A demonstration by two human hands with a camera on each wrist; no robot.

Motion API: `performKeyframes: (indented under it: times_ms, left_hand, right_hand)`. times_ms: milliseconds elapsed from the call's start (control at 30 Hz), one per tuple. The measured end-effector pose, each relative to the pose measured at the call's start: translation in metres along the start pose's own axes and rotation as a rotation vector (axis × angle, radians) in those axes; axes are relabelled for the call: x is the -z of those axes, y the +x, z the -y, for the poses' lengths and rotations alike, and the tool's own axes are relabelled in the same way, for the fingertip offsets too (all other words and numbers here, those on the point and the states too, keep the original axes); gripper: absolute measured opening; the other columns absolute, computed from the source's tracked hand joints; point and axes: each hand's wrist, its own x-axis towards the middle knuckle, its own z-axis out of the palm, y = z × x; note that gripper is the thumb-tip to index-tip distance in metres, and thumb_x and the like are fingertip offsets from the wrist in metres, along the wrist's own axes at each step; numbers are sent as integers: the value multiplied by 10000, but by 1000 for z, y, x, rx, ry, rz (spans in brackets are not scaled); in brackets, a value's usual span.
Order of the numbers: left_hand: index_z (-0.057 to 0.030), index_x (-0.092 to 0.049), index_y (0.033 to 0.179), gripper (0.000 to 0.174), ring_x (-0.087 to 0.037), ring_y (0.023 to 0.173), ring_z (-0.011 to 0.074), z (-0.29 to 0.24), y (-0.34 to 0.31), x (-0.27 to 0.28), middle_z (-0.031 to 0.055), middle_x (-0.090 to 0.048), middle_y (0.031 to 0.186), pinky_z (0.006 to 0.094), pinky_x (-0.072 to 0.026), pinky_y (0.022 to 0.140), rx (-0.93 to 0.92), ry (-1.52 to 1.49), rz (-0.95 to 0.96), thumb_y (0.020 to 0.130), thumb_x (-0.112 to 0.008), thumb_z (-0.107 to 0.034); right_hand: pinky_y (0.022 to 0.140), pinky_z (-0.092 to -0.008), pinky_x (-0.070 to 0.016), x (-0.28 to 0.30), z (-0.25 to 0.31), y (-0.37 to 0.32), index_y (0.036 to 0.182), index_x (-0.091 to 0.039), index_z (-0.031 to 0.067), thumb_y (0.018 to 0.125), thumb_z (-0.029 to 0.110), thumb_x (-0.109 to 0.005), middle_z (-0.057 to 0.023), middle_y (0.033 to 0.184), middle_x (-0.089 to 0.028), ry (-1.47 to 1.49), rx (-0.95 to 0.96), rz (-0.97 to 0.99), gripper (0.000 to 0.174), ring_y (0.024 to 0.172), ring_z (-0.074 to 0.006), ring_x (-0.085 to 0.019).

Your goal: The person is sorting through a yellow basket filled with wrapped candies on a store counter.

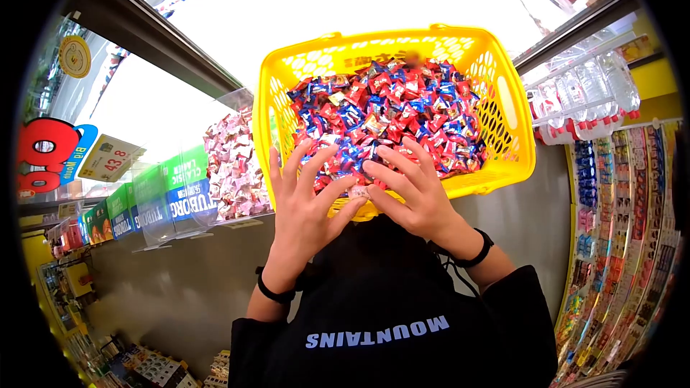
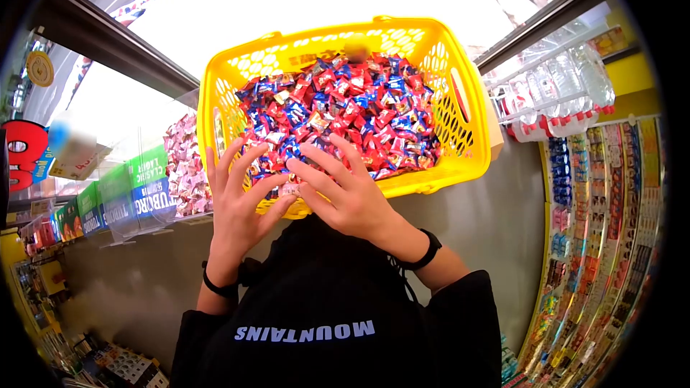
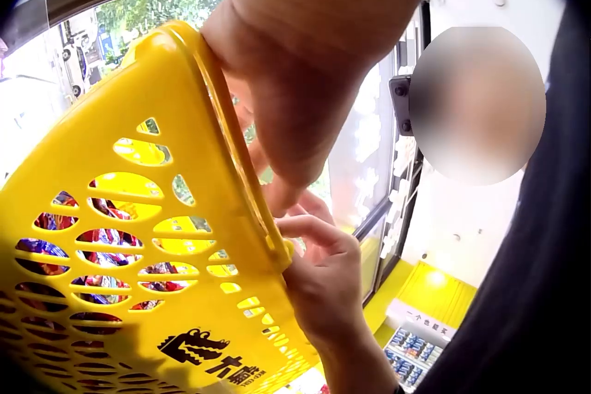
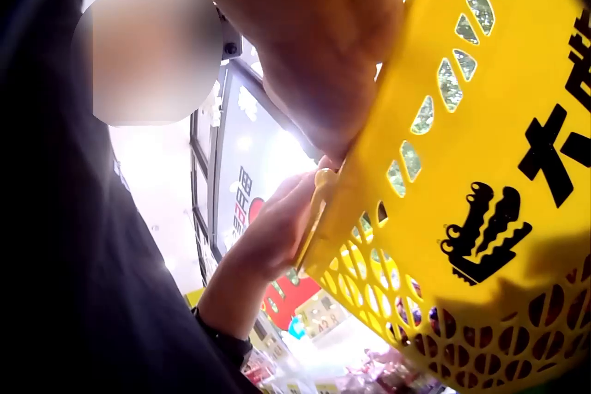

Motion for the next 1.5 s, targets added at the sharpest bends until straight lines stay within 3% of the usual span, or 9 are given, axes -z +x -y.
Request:
performKeyframes:
  times_ms: [267, 467, 567, 667, 767, 833, 967, 1333, 1500]
  left_hand:
    - [-222, -764, 992, 259, -431, 1494, 370, 4, -11, 11, 52, -611, 1437, 675, -183, 1288, 61, -43, -33, 758, -876, -229]
    - [-96, -761, 1023, 255, -473, 1456, 391, 70, -42, 17, 123, -604, 1414, 557, -343, 1229, 271, 97, -504, 789, -862, -92]
    - [-95, -764, 1041, 264, -508, 1377, 389, 121, -68, -11, 128, -613, 1377, 557, -353, 1200, 432, 43, -496, 796, -861, -97]
    - [-93, -761, 1078, 296, -521, 1350, 378, 162, -100, -47, 131, -619, 1363, 544, -367, 1179, 422, 101, -299, 803, -870, -109]
    - [-109, -763, 1086, 301, -489, 1408, 385, 180, -120, -76, 122, -620, 1379, 593, -300, 1229, 445, 148, -195, 810, -874, -158]
    - [-134, -765, 1089, 300, -456, 1454, 388, 175, -117, -78, 111, -609, 1409, 650, -232, 1261, 488, 153, -156, 817, -865, -213]
    - [-162, -759, 1120, 294, -457, 1459, 368, 172, -113, -79, 109, -594, 1428, 677, -225, 1257, 471, 245, -129, 847, -829, -248]
    - [-160, -730, 1167, 332, -481, 1447, 351, 160, -109, -79, 122, -585, 1431, 635, -257, 1267, 483, 258, -166, 871, -801, -293]
    - [-154, -725, 1149, 318, -482, 1438, 360, 159, -107, -77, 134, -585, 1421, 636, -269, 1261, 479, 269, -182, 879, -798, -307]
  right_hand:
    - [1139, -609, -472, -1, 3, -1, 1068, -742, 80, 882, 139, -772, -121, 1441, -636, -22, 4, -42, 196, 1393, -347, -584]
    - [1106, -564, -515, -5, 5, 7, 1125, -768, 88, 810, 73, -808, -174, 1392, -637, -24, -104, -4, 318, 1324, -389, -626]
    - [1120, -545, -496, -8, 4, 8, 1103, -724, 50, 828, 83, -765, -177, 1405, -626, -49, -98, -27, 280, 1341, -374, -608]
    - [1106, -541, -504, -8, 4, 9, 1088, -724, 45, 834, 84, -770, -176, 1393, -629, -48, -107, -26, 262, 1328, -372, -615]
    - [1110, -544, -498, -7, 4, 10, 1072, -724, 38, 834, 81, -776, -179, 1380, -632, -47, -113, -17, 247, 1319, -379, -619]
    - [1122, -552, -485, -6, 5, 11, 1069, -723, 41, 835, 83, -780, -186, 1383, -629, -36, -137, 3, 244, 1326, -384, -608]
    - [1152, -565, -451, 0, 4, 16, 1067, -726, 63, 831, 99, -794, -197, 1406, -611, 22, -179, 86, 247, 1356, -394, -574]
    - [1174, -538, -426, 63, -80, 77, 1109, -750, 90, 862, 208, -802, -191, 1438, -608, -111, -157, 531, 278, 1389, -388, -542]
    - [1150, -518, -418, 15, -101, 81, 1053, -791, 118, 876, 235, -752, -173, 1434, -619, -243, 121, 653, 215, 1387, -350, -542]
